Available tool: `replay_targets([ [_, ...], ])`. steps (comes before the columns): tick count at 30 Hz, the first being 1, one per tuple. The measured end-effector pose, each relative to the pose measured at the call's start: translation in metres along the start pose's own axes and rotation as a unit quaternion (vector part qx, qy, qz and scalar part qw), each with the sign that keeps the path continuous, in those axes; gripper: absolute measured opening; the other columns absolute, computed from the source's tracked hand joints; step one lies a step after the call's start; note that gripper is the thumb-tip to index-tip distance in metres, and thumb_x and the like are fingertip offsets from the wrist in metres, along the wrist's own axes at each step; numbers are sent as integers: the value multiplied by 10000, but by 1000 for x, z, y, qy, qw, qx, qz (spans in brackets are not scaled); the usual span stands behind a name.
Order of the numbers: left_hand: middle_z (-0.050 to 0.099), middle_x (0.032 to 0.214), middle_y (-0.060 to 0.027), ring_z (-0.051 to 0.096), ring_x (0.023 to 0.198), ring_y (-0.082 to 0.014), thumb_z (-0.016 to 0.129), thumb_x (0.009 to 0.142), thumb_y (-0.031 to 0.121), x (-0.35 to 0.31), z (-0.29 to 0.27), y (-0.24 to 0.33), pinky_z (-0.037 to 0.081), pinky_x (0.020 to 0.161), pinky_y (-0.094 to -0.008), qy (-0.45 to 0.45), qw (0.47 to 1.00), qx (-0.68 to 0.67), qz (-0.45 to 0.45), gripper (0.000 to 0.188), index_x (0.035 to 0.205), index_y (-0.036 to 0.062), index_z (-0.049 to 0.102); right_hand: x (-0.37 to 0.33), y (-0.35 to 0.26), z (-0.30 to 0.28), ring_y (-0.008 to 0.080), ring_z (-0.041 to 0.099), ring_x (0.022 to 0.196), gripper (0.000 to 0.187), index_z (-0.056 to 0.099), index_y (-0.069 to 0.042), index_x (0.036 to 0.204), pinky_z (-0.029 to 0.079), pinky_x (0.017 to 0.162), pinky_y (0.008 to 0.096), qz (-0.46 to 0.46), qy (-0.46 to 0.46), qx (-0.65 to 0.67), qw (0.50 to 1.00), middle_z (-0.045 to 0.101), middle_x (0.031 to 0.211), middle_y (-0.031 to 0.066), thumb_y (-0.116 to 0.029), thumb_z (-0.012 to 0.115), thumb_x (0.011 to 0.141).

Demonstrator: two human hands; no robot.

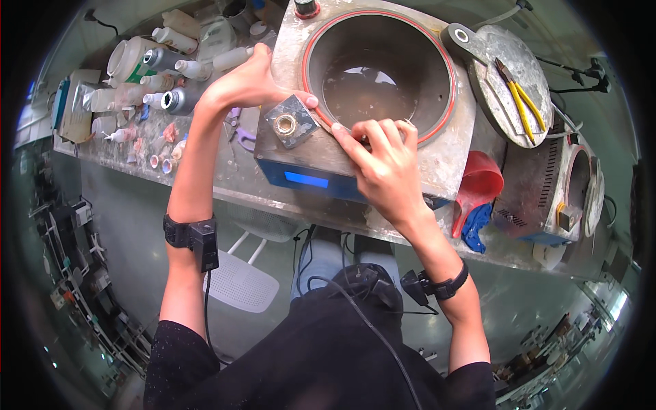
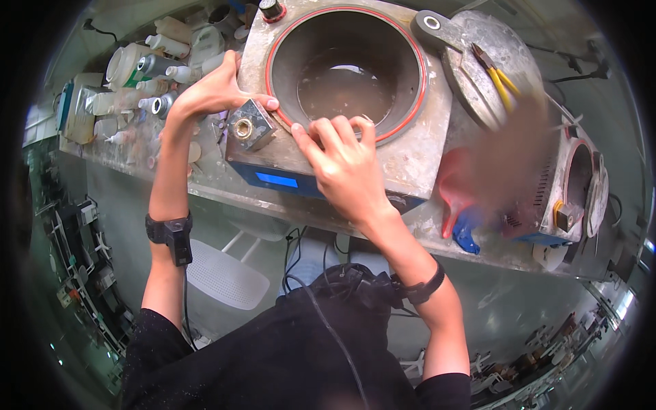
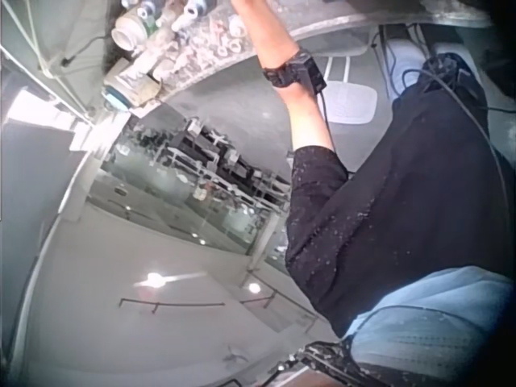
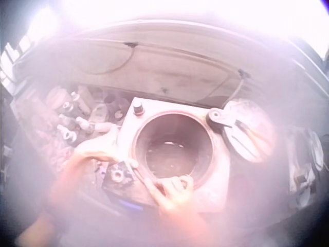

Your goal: The recorder is reseating a red rubber gasket on a laboratory vacuum chamber device.

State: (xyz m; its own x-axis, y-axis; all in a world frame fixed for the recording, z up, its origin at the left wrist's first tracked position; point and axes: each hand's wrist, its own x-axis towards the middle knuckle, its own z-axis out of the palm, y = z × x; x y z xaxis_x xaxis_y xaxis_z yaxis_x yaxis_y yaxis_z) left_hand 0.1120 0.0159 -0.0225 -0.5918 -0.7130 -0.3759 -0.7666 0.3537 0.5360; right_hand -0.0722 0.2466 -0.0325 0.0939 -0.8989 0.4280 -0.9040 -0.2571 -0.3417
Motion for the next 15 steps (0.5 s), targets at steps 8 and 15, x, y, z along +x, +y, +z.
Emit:
replay_targets([
  [8,722,976,-124,698,898,-225,724,927,50,-95,19,85,552,794,-343,309,934,-63,169,177,1092,-13,707,-26,14,-6,202,607,942,388,756,-114,1111,404,918,422,60,75,69,993,666,1000,12,-36,766,730],
  [15,564,1461,-232,577,1336,-404,648,941,-62,-137,106,102,487,1085,-443,222,955,-80,179,508,1442,-25,569,-21,7,0,228,618,923,331,758,-87,1047,438,881,419,81,103,58,990,670,972,27,-33,770,720],
])
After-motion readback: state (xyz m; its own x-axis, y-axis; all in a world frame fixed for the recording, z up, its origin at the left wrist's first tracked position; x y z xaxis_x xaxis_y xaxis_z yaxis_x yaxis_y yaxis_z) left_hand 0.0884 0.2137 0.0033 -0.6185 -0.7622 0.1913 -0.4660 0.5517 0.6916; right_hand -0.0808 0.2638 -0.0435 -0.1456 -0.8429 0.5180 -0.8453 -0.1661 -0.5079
